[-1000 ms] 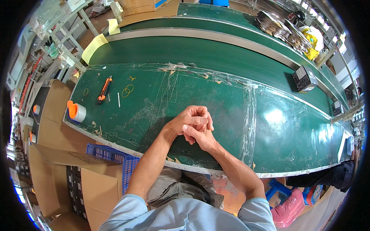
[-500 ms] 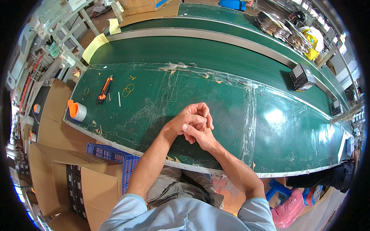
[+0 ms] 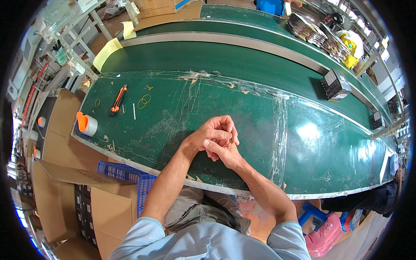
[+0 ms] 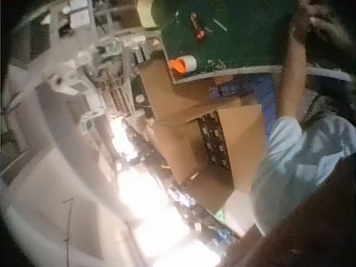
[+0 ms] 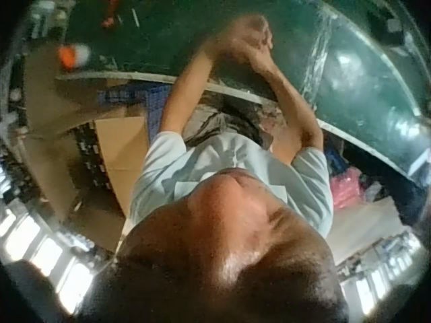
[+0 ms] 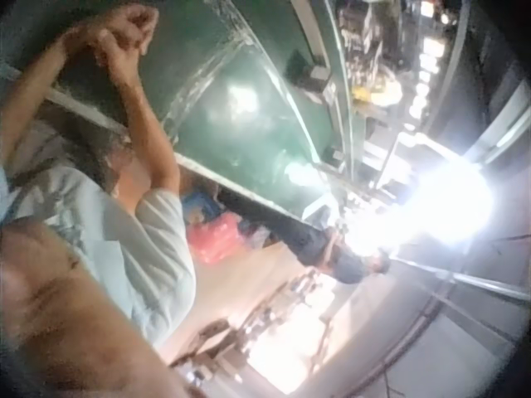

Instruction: The person packs product boxes from a conveyor belt into a large cardboard box by hand, then takes an open box filled with light bulbs from the conveyor belt and folds its flaps closed.

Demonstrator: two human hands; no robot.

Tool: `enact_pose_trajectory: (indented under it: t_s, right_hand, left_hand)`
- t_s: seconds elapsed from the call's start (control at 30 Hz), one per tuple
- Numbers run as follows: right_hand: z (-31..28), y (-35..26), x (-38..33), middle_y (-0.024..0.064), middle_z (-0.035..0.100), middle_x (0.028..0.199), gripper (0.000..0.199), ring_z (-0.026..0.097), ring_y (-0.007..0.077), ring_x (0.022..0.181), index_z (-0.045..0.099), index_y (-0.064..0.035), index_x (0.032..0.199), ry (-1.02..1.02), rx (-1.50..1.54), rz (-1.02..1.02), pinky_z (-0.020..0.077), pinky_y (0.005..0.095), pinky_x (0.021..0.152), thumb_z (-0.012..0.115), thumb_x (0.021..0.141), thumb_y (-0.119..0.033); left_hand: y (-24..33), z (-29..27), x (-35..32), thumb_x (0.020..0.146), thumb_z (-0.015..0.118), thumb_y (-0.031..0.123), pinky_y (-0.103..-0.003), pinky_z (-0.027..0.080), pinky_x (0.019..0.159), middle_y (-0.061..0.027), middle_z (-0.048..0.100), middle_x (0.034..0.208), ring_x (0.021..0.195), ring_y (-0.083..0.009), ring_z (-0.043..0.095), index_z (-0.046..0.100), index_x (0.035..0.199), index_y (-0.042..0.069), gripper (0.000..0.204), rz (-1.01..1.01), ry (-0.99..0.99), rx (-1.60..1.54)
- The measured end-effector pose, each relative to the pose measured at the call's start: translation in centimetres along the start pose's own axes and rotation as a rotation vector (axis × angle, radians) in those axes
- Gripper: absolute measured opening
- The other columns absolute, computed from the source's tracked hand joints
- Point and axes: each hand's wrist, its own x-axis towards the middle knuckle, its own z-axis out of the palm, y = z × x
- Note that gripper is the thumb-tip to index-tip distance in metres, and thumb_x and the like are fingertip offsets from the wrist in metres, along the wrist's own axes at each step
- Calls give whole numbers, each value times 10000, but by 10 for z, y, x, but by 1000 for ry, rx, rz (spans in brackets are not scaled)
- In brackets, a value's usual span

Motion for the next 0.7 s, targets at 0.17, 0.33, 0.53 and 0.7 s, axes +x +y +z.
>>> enact_pose_trajectory:
  t_s: [0.17, 0.33, 0.53, 0.7]
  right_hand:
    - [0, -1, 0, -12, 596, 607, 413, 550, 78, 522, 632, -96, 708, 5, -5, 14, 402, 234, 465, 709, 999, -378]
    - [-1, 1, 1, -6, 602, 611, 422, 555, 81, 521, 636, -90, 714, -3, -25, 29, 409, 232, 465, 716, 992, -397]
    - [-2, 0, 0, 2, 613, 622, 434, 556, 83, 523, 638, -89, 708, -25, -24, 48, 415, 230, 471, 726, 984, -412]
    - [-1, 0, -2, 1, 598, 618, 395, 531, 89, 527, 628, -98, 733, -39, 15, 57, 378, 241, 489, 720, 986, -387]
  left_hand:
    - [1, 1, 0, 870, 677, 26, -373, 596, 771, -133, 702, 884, 899, -271, 713, 477, 868, 115, 219, -1, 31, -2]
    - [0, 0, 0, 891, 700, 70, -353, 587, 699, -135, 686, 872, 877, -248, 713, 463, 778, 116, 266, 26, 34, -1]
    - [3, 4, -1, 893, 677, 124, -354, 581, 703, -134, 690, 865, 868, -253, 700, 431, 689, 117, 319, -5, 52, 42]
    - [0, 3, -1, 880, 677, 115, -345, 585, 699, -137, 689, 857, 850, -245, 704, 469, 711, 105, 269, -1, 77, 24]
